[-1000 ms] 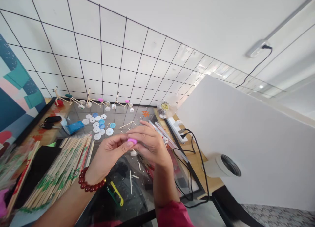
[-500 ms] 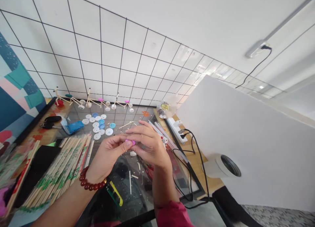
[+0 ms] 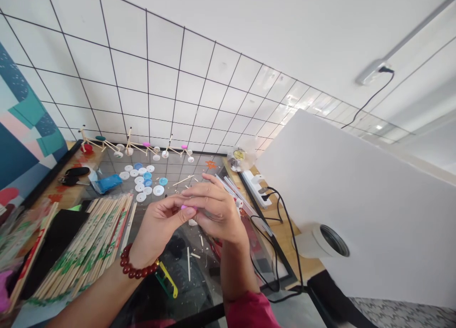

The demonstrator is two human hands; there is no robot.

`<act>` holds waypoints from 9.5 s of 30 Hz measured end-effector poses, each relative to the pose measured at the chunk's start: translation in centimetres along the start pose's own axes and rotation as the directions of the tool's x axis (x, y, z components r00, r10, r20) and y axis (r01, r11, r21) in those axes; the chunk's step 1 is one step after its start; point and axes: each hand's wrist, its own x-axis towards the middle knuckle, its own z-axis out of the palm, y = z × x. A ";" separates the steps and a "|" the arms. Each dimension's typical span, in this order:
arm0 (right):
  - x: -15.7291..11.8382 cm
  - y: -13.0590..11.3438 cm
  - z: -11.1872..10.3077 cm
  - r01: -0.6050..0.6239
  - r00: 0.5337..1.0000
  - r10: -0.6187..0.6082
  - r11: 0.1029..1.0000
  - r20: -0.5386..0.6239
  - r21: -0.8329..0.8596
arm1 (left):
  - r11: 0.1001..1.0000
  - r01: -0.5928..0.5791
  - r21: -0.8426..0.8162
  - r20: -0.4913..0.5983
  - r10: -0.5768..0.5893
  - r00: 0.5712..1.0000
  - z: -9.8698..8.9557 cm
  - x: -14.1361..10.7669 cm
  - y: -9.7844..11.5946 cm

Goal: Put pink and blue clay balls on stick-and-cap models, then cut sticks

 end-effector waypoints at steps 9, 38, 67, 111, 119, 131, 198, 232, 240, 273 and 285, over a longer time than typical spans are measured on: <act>-0.1 0.7 0.7 -0.034 0.999 0.034 0.999 -0.010 -0.005 | 0.993 0.054 -0.101 -0.017 -0.056 0.998 -0.2 0.4 0.4; -0.3 0.6 0.3 -0.125 0.990 0.123 0.992 -0.070 -0.014 | 0.985 0.075 -0.156 0.006 -0.075 0.997 -0.1 0.5 0.2; -0.2 0.7 0.2 -0.089 0.996 0.086 0.986 0.034 0.137 | 0.978 0.121 -0.167 0.004 -0.122 0.992 -0.1 0.5 0.5; -0.5 0.5 -0.6 -0.003 1.000 0.005 0.995 -0.019 0.101 | 0.999 -0.017 -0.044 -0.064 0.015 0.998 0.3 -0.3 0.0; -0.3 0.1 0.0 -0.032 0.995 0.044 0.992 -0.094 0.121 | 0.972 0.144 -0.188 0.015 -0.143 0.990 0.8 -0.5 0.3; -0.2 0.0 0.5 -0.102 0.992 0.118 0.960 -0.045 0.262 | 0.860 0.335 -0.384 0.182 -0.286 0.941 0.4 -0.1 0.1; -0.3 -0.1 2.1 0.076 0.985 -0.036 0.969 0.168 -0.237 | 0.781 0.162 -0.603 -0.040 -0.233 0.972 1.1 -0.2 0.9; -0.2 0.7 0.1 -0.094 0.992 0.105 0.986 -0.073 0.137 | 0.975 -0.217 -0.038 -0.147 0.210 0.967 0.0 -0.5 -0.9; -0.2 0.7 0.1 -0.078 0.993 0.092 0.983 -0.079 0.165 | 0.981 -0.078 -0.177 -0.120 0.057 0.991 0.3 -0.5 0.0; -0.3 0.9 0.8 -0.093 0.995 0.103 0.921 -0.004 0.378 | 0.574 0.462 -0.676 0.320 -0.336 0.886 0.5 0.0 -1.2; -0.2 0.6 0.9 -0.084 0.994 0.097 0.970 -0.044 0.226 | 0.588 0.408 -0.699 0.192 -0.396 0.898 0.2 0.5 -0.9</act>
